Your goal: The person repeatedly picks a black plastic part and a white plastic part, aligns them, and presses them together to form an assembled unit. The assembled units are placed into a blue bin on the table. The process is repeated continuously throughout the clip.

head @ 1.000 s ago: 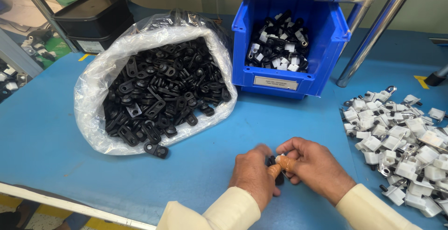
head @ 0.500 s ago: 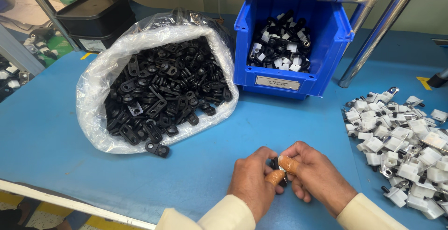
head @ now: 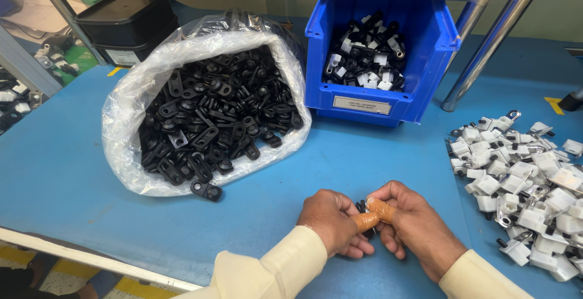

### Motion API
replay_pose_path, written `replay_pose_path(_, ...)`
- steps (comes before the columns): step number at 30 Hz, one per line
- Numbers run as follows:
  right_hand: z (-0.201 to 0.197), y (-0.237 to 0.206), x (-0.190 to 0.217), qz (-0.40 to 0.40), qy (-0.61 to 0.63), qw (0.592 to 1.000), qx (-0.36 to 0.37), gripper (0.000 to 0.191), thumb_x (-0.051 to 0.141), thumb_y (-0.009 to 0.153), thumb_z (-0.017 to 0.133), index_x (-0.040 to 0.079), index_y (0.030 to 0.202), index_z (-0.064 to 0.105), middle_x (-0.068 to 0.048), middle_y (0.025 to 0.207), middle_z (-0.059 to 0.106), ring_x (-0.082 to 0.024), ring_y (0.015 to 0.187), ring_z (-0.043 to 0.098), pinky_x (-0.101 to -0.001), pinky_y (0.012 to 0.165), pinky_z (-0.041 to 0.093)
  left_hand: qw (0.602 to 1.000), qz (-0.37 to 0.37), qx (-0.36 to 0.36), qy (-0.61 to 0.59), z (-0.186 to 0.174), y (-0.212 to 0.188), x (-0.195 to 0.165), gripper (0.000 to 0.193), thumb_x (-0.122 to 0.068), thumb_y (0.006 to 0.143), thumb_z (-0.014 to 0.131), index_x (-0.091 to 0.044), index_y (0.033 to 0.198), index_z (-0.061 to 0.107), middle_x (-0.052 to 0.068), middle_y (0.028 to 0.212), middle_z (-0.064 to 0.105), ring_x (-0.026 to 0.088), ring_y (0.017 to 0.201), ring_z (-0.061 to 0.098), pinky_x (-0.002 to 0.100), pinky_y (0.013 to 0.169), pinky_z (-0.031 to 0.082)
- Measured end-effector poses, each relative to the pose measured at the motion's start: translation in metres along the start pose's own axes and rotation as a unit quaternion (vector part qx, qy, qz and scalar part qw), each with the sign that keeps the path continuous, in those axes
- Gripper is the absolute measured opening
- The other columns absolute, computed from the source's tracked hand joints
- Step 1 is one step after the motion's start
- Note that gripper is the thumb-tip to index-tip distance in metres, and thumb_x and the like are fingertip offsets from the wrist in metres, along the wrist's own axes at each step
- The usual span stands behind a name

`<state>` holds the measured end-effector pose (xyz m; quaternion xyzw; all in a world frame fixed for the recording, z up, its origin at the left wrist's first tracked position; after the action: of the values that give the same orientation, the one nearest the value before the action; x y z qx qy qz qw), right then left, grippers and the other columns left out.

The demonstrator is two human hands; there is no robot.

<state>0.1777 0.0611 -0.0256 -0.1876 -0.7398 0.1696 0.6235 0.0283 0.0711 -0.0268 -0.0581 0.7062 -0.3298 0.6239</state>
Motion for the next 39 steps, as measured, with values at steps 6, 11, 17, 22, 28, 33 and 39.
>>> replay_pose_path(6, 0.005, -0.007, 0.002, 0.004, -0.011, 0.998, -0.059, 0.024, 0.024, 0.099, 0.064, 0.0, 0.103, 0.063, -0.011, 0.064, 0.059, -0.015, 0.041, 0.046, -0.0316, 0.036, 0.032, 1.0, 0.016, -0.011, 0.006, 0.004, -0.005, 0.001, 0.023, -0.017, 0.097, 0.068, 0.002, 0.086, 0.062, 0.016, 0.086, 0.075, 0.024, 0.072, 0.079, 0.031, 0.056, 0.065)
replay_pose_path(11, 0.006, -0.012, 0.008, -0.003, -0.105, 0.983, -0.149, 0.02, 0.021, 0.096, 0.066, 0.002, 0.102, 0.068, -0.009, 0.064, 0.063, -0.018, 0.042, 0.051, -0.0347, 0.037, 0.036, 0.999, -0.006, 0.032, -0.019, 0.009, -0.002, 0.004, 0.021, -0.017, 0.097, 0.069, 0.0, 0.088, 0.061, 0.015, 0.091, 0.075, 0.022, 0.081, 0.078, 0.031, 0.066, 0.067)
replay_pose_path(17, 0.016, -0.01, 0.009, -0.076, -0.061, 0.989, -0.114, 0.026, 0.024, 0.095, 0.069, 0.002, 0.108, 0.066, -0.008, 0.073, 0.068, -0.011, 0.049, 0.062, -0.0281, 0.039, 0.05, 0.996, -0.044, 0.01, -0.082, 0.0, -0.005, 0.013, 0.016, -0.012, 0.097, 0.069, 0.001, 0.094, 0.059, 0.016, 0.094, 0.076, 0.022, 0.083, 0.079, 0.032, 0.069, 0.067)
replay_pose_path(22, 0.002, -0.011, -0.009, 0.021, 0.091, 0.989, -0.117, 0.043, 0.042, 0.099, 0.061, 0.0, 0.106, 0.064, -0.004, 0.076, 0.064, -0.016, 0.047, 0.047, -0.0299, 0.038, 0.032, 0.986, -0.069, 0.002, -0.155, -0.007, -0.017, 0.018, 0.014, -0.008, 0.098, 0.063, -0.001, 0.11, 0.057, 0.016, 0.098, 0.075, 0.02, 0.08, 0.078, 0.03, 0.068, 0.066)
replay_pose_path(28, 0.005, -0.009, -0.025, 0.095, 0.134, 0.985, -0.044, 0.044, 0.043, 0.097, 0.067, -0.001, 0.099, 0.064, -0.009, 0.077, 0.062, -0.012, 0.049, 0.047, -0.0263, 0.037, 0.028, 0.981, -0.051, 0.015, -0.184, -0.005, -0.023, 0.012, 0.056, -0.006, 0.095, 0.066, -0.018, 0.144, 0.041, 0.013, 0.099, 0.075, 0.019, 0.077, 0.075, 0.03, 0.065, 0.065)
replay_pose_path(33, 0.001, -0.006, -0.034, 0.179, 0.204, 0.962, 0.01, 0.034, 0.036, 0.093, 0.067, 0.002, 0.097, 0.064, -0.004, 0.071, 0.054, -0.006, 0.047, 0.038, -0.0218, 0.035, 0.021, 0.984, -0.019, 0.055, -0.171, 0.0, -0.021, 0.009, 0.051, -0.007, 0.094, 0.066, -0.012, 0.144, 0.053, 0.015, 0.094, 0.074, 0.019, 0.072, 0.076, 0.029, 0.06, 0.066)
replay_pose_path(39, -0.011, 0.007, -0.051, 0.14, 0.178, 0.974, -0.022, 0.026, 0.024, 0.096, 0.065, -0.002, 0.096, 0.062, -0.007, 0.067, 0.054, -0.009, 0.046, 0.037, -0.0256, 0.035, 0.02, 0.989, -0.032, 0.047, -0.138, 0.004, -0.018, 0.012, 0.049, -0.005, 0.093, 0.068, -0.011, 0.14, 0.055, 0.015, 0.093, 0.075, 0.02, 0.071, 0.076, 0.029, 0.058, 0.065)
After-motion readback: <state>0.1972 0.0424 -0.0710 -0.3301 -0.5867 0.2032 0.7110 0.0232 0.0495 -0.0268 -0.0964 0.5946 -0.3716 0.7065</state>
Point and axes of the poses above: each hand's wrist, its own y-axis towards the middle knuckle, its own z-axis out of the palm, x = y × z, the point moved 6 cm from there along y, towards the middle knuckle
